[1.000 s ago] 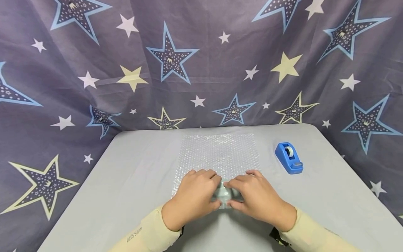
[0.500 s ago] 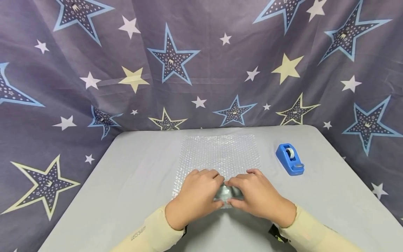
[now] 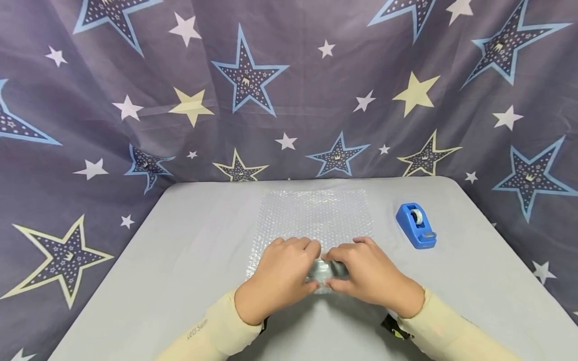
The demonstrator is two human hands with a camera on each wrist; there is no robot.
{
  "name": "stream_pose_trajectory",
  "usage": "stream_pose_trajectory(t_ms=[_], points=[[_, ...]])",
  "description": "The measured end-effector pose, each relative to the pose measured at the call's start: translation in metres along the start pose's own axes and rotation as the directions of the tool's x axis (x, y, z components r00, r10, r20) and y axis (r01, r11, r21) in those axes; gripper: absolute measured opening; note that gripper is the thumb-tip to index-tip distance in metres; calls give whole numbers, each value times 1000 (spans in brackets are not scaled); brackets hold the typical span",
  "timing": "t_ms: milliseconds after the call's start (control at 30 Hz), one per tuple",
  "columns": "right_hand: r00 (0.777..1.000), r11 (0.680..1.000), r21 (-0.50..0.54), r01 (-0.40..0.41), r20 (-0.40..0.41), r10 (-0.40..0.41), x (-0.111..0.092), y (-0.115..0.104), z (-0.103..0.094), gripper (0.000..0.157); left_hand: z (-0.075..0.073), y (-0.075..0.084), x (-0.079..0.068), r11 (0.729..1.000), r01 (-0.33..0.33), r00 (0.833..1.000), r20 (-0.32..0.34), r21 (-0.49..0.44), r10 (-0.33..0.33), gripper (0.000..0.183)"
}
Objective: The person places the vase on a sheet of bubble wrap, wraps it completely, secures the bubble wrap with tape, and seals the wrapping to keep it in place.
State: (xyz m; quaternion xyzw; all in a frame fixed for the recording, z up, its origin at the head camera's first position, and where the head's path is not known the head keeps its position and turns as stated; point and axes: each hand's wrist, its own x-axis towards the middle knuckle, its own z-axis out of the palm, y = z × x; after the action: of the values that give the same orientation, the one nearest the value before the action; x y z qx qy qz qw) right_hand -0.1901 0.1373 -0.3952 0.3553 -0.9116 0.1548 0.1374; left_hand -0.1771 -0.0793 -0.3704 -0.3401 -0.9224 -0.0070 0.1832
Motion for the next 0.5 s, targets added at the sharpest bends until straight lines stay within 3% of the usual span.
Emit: stream_pose_trajectory(t_ms=[267,500], points=[[1000,1000,6,-2,-10,2,1,-2,2,33,-3,0,-3,1000,-17,1000,-7,-18,17,32],[1000,1000,7,1,-23,0,-1,0,1,39,-6,2,-5,997,-72,997,-42,-13,71,19]])
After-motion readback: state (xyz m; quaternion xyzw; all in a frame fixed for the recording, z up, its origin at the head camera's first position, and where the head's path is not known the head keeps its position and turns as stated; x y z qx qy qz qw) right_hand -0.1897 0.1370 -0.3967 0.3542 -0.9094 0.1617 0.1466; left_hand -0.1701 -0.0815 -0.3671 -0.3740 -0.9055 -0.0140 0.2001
